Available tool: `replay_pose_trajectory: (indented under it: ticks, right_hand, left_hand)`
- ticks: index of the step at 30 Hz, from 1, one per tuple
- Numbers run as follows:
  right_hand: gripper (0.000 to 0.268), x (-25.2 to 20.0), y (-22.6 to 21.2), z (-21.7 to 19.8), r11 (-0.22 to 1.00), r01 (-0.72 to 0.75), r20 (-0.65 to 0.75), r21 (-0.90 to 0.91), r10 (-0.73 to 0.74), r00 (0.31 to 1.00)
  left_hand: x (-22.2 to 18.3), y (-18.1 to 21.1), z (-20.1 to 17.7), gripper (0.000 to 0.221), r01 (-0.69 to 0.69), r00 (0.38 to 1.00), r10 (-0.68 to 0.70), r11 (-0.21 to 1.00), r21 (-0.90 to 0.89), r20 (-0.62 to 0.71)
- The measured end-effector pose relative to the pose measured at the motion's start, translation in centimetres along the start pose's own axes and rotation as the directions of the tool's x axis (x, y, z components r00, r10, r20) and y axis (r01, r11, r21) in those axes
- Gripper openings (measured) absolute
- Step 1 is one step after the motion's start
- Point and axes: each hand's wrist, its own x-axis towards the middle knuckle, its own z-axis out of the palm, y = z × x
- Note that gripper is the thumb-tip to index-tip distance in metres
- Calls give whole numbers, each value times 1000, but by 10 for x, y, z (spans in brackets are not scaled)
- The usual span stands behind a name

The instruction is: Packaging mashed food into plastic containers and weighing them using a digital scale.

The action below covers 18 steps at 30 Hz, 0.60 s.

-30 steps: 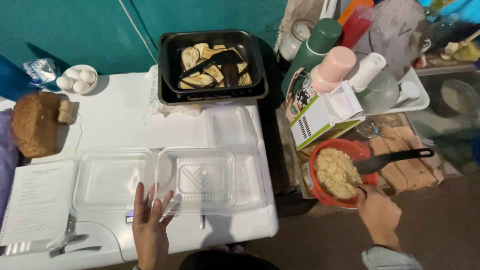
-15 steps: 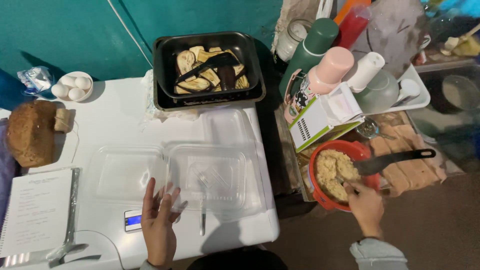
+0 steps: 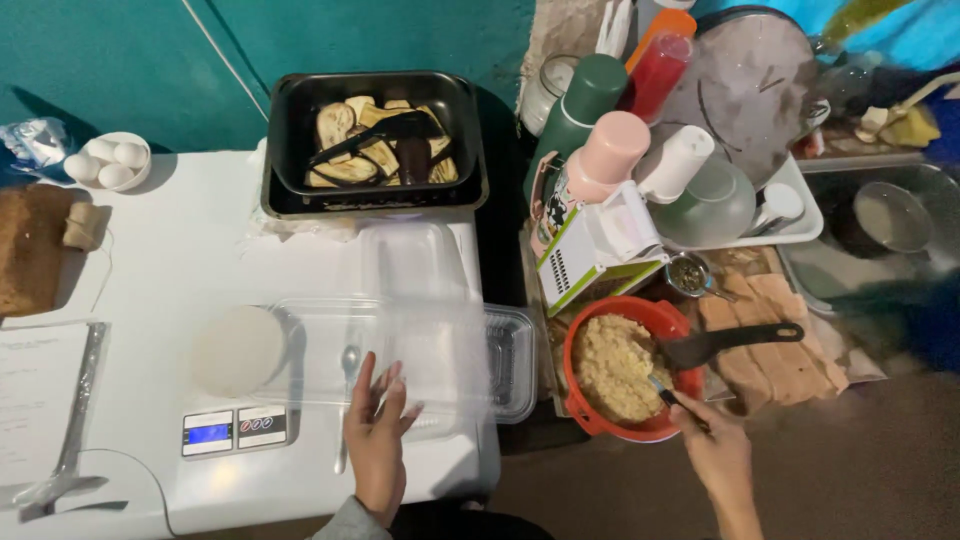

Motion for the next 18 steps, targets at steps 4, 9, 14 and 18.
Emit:
replay_pose_trajectory:
  ticks: [4,9,14,18]
  right_hand:
    - [32,-8,-46,-39,947,-315,89,67,308,947]
    - [36,-26,-65,-64,948,-218,92,231,202,975]
    - [37,-59,-109,-27,971,-94,172,222,56,983]
    - [30,-80,-156,4,947,253,156,197,-285,946]
  left_hand:
    - [-11,-14,30,65,32,999,-32,999,14,21]
    - [-23,-36,52,65,42,998,-41,999,-5,46]
    - [-37,-48,65,64,41,997,-39,999,-32,63]
    - [-46,-48,66,65,61,995,-54,995,-84,84]
